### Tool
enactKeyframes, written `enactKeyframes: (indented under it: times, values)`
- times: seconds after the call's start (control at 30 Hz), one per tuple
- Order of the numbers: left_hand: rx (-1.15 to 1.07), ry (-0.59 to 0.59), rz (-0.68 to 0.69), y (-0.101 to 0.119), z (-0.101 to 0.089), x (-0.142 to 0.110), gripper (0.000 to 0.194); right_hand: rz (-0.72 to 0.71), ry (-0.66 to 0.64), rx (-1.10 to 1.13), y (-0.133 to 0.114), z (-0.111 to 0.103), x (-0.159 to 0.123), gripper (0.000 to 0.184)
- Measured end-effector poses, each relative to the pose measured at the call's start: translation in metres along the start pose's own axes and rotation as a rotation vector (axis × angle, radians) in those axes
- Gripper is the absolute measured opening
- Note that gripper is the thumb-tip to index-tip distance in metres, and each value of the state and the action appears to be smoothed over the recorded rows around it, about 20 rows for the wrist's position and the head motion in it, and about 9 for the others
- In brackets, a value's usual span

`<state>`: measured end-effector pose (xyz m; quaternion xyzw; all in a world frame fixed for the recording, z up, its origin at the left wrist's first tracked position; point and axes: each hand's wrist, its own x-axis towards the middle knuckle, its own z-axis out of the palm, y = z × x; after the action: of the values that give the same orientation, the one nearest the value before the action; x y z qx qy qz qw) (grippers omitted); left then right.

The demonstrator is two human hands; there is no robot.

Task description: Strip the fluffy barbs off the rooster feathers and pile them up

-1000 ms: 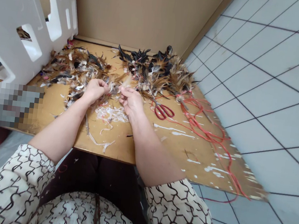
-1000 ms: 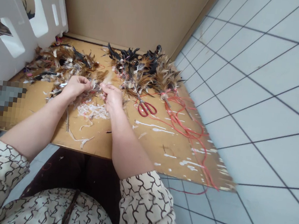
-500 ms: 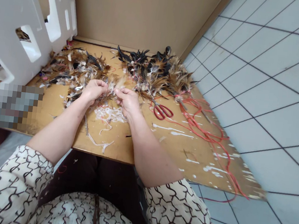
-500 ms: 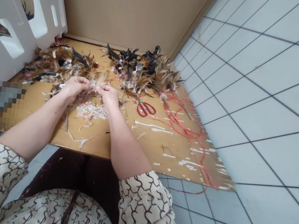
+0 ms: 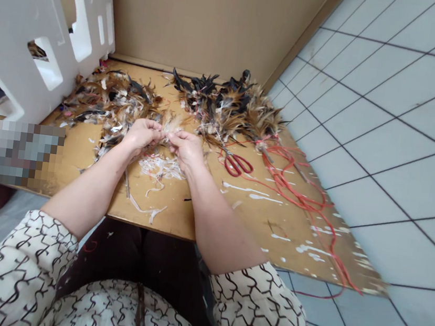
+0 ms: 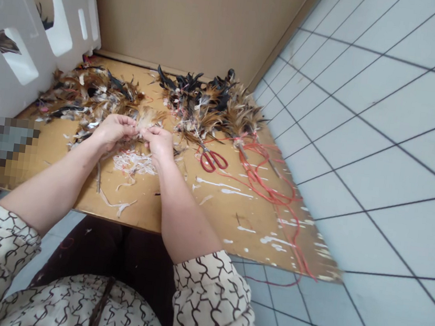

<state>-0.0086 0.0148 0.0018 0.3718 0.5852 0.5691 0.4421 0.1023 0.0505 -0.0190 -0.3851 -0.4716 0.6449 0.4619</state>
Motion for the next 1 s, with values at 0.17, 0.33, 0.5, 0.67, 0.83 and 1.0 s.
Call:
enactKeyframes:
  times: [0.17, 0.33, 0.5, 0.67, 0.83, 1.0]
  values:
    - [0.013, -0.027, -0.016, 0.003, -0.001, -0.002, 0.021, 0.009, 0.028, 0.003, -0.001, 0.000, 0.001, 0.025]
    - [-0.054, -0.021, -0.069, 0.005, -0.002, 0.000, 0.026, 0.019, 0.034, 0.022, -0.004, 0.000, -0.001, 0.029]
    - [-0.164, 0.017, -0.055, 0.004, -0.006, 0.004, 0.024, 0.092, 0.018, 0.123, -0.011, -0.001, -0.005, 0.021]
    - [-0.172, -0.018, -0.040, 0.001, -0.009, 0.008, 0.022, 0.125, -0.010, 0.129, -0.017, -0.002, -0.007, 0.018]
    - [-0.119, -0.042, -0.058, 0.002, -0.008, 0.006, 0.021, 0.146, -0.050, 0.141, -0.017, -0.003, -0.006, 0.018]
    - [0.019, -0.046, -0.055, 0.004, -0.007, 0.002, 0.020, 0.175, -0.095, 0.191, -0.019, -0.005, -0.007, 0.016]
